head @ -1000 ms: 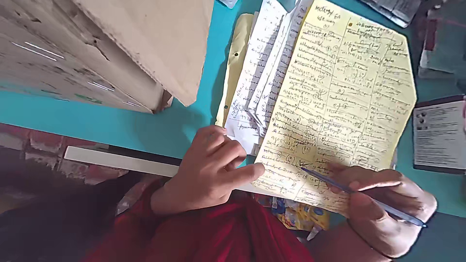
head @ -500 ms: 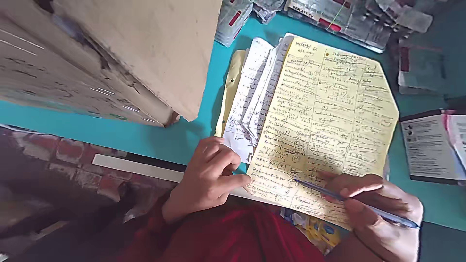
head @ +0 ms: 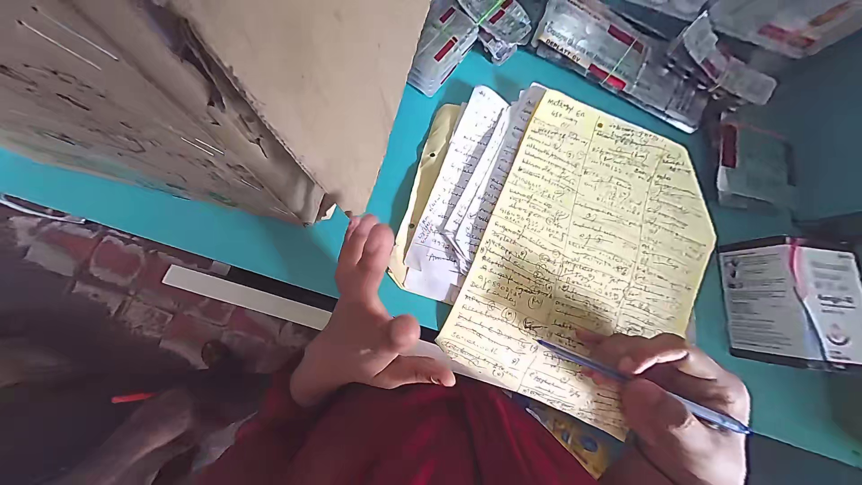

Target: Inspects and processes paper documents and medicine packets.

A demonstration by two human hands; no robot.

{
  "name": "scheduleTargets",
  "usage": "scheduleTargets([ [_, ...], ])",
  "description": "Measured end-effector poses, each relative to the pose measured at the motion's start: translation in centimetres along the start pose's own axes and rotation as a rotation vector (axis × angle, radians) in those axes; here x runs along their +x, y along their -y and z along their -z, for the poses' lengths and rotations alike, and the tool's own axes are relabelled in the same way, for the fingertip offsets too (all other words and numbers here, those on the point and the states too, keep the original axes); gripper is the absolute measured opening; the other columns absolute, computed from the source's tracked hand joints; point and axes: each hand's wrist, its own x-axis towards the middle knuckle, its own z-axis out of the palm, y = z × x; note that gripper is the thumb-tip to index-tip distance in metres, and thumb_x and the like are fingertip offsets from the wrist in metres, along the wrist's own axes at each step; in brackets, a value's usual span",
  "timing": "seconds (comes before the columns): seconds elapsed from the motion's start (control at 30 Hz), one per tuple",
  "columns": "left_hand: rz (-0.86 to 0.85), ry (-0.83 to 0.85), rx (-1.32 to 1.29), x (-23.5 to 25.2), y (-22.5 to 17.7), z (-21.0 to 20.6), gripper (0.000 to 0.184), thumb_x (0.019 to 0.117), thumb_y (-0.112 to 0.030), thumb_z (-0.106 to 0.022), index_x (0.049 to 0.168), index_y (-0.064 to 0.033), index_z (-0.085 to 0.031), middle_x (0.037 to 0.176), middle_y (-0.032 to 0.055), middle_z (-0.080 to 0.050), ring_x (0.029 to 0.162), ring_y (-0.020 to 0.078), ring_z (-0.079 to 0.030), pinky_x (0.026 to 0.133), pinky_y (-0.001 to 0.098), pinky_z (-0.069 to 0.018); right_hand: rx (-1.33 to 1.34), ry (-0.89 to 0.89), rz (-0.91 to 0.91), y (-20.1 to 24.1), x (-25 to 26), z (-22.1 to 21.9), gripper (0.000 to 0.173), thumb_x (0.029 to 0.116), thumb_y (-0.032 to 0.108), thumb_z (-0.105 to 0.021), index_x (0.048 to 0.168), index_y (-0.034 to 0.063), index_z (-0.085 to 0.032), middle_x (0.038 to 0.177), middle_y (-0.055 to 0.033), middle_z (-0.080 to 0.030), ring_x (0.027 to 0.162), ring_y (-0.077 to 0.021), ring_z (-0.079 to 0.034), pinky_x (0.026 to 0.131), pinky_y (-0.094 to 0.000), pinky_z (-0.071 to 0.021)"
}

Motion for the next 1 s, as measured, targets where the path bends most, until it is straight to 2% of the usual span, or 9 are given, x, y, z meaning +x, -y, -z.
scheduleTargets([
  [0.1, -0.029, 0.017, 0.002, -0.2, -0.2, 0.2, 0.067, 0.0984, -0.064, -0.048, 0.157, -0.0451, -0.022, 0.171, -0.0177, -0.002, 0.159, 0.0162, 0.003, 0.129, 0.0499, -0.0017, -0.006, -0.005, -0.009, 0.0, -0.1, -0.1, 0.019, 0.1004, 0.031, -0.063, 0.118, 0.0251, -0.069, 0.1, 0.0133, -0.073, 0.094, -0.0038, -0.071, 0.103, -0.0307, -0.0545],
  [0.17, -0.003, 0.029, -0.07, -0.6, -0.7, 1.1, 0.056, 0.1027, -0.059, -0.045, 0.153, -0.0383, -0.033, 0.159, -0.0165, -0.036, 0.149, 0.0088, -0.033, 0.123, 0.0392, -0.0283, 0.007, -0.007, -0.013, 0.0, 0.0, -0.1, 0.02, 0.1003, 0.031, -0.064, 0.118, 0.0254, -0.07, 0.101, 0.0134, -0.074, 0.094, -0.0037, -0.071, 0.101, -0.0293, -0.0554],
  [0.23, 0.025, 0.024, -0.17, -0.9, -0.8, 2.5, 0.048, 0.1056, -0.056, -0.04, 0.129, -0.0194, -0.06, 0.097, -0.004, -0.071, 0.084, 0.0078, -0.066, 0.075, 0.0252, -0.0538, 0.025, -0.011, -0.019, 0.0, 0.1, 0.0, 0.019, 0.1003, 0.03, -0.064, 0.118, 0.0249, -0.07, 0.1, 0.0127, -0.074, 0.094, -0.0041, -0.071, 0.101, -0.0301, -0.0555],
  [0.27, 0.006, 0.058, -0.203, -1.0, -0.9, 3.1, 0.057, 0.1072, -0.055, -0.034, 0.114, -0.01, -0.068, 0.068, 0.0012, -0.058, 0.058, 0.0123, -0.052, 0.058, 0.0261, -0.0421, 0.026, -0.01, -0.02, 0.0, 0.1, 0.0, 0.019, 0.1004, 0.03, -0.064, 0.118, 0.0249, -0.07, 0.1, 0.0127, -0.074, 0.093, -0.004, -0.071, 0.101, -0.0304, -0.0554],
  [0.33, -0.052, 0.125, -0.158, -1.1, -0.8, 3.9, 0.066, 0.109, -0.051, -0.023, 0.101, -0.0055, -0.07, 0.055, 0.0015, -0.037, 0.049, 0.0148, -0.034, 0.053, 0.0276, -0.03, 0.017, -0.011, -0.02, 0.0, 0.0, 0.0, 0.019, 0.1008, 0.032, -0.064, 0.117, 0.025, -0.07, 0.1, 0.0129, -0.073, 0.093, -0.004, -0.071, 0.101, -0.0306, -0.0554],
  [0.5, -0.08, 0.061, -0.034, -0.8, -0.4, 3.1, 0.065, 0.1103, -0.047, -0.022, 0.096, -0.0065, -0.07, 0.058, 0.003, -0.05, 0.052, 0.0144, -0.044, 0.052, 0.0265, -0.0333, 0.006, -0.067, 0.015, -0.2, 0.0, -0.5, 0.018, 0.1019, 0.03, -0.062, 0.117, 0.0242, -0.07, 0.103, 0.0114, -0.074, 0.096, -0.0048, -0.071, 0.099, -0.0291, -0.0567],
  [0.63, 0.025, 0.087, 0.052, -0.4, 0.1, 2.4, 0.052, 0.1089, -0.047, -0.028, 0.103, -0.0186, -0.071, 0.088, -0.0002, -0.068, 0.085, 0.0092, -0.061, 0.08, 0.024, -0.0448, -0.221, -0.177, 0.148, 1.0, -0.2, -1.2, 0.039, 0.1094, 0.043, -0.041, 0.121, 0.0225, -0.072, 0.113, 0.009, -0.076, 0.107, -0.0062, -0.071, 0.094, -0.0249, -0.0586],
  [0.77, 0.06, 0.21, 0.041, -0.2, 1.2, 2.4, 0.038, 0.1081, -0.037, -0.038, 0.104, -0.0179, -0.07, 0.104, 0.001, -0.07, 0.106, 0.0109, -0.061, 0.098, 0.028, -0.0399, -0.588, -0.246, 0.177, 2.3, -1.3, -0.1, 0.047, 0.1105, 0.043, -0.038, 0.103, 0.0113, -0.071, 0.112, -0.0001, -0.075, 0.117, -0.0108, -0.066, 0.103, -0.0267, -0.0528],
  [1.0, 0.078, 0.322, 0.149, -0.7, 1.1, 2.4, 0.035, 0.1075, -0.039, -0.041, 0.114, -0.0201, -0.069, 0.13, 0.0022, -0.068, 0.136, 0.0107, -0.051, 0.117, 0.036, -0.0286, -1.046, -0.309, 0.064, 3.2, -0.8, 0.4, 0.037, 0.1095, 0.033, -0.043, 0.109, 0.0118, -0.074, 0.116, -0.0036, -0.076, 0.121, -0.0123, -0.064, 0.11, -0.0278, -0.0409],
])
